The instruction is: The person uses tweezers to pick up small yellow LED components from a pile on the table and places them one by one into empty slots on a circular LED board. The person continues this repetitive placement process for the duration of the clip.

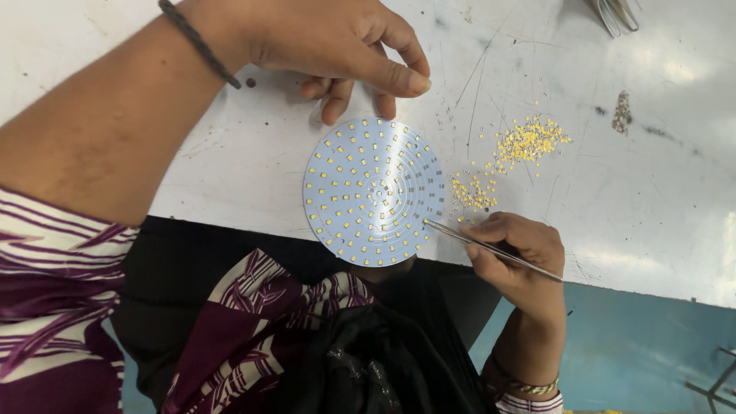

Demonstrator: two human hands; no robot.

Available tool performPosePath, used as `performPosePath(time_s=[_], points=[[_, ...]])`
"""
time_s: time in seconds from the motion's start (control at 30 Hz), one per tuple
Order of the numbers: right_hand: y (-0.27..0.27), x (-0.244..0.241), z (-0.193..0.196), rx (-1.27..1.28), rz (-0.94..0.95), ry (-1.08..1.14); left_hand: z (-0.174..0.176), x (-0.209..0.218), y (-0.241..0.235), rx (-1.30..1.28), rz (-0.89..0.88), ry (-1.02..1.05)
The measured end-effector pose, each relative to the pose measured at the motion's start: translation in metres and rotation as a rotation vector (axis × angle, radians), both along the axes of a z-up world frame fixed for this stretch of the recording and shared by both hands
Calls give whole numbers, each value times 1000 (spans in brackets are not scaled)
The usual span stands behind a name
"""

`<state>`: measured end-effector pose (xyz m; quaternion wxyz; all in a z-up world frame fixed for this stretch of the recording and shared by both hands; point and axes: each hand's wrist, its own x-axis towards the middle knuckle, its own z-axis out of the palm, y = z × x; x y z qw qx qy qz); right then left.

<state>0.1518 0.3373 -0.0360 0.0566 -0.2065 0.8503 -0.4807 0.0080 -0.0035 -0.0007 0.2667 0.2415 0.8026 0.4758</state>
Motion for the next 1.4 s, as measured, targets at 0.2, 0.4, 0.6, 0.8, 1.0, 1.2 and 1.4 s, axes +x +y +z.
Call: performPosePath(time_s=[0.2,0.4,0.6,0.8,1.0,1.2,1.4], points=[[-4,4,0,43,-15,56,-4,-1,-1,25,-4,27],[-2,4,-2,50,24,71,-6,-2,-1,30,3,3],[8,8,1,30,-128,64,-7,-2,-2,42,-3,-1],[5,9,-1,38,-8,137,-5,-1,-1,35,11,21],[3,8,-2,49,2,155,-3,1,0,29,14,19],[6,6,-3,58,8,151,-4,-1,-1,30,6,6],[23,11,0,-52,-164,94,-1,-6,2,-21,-32,-91]])
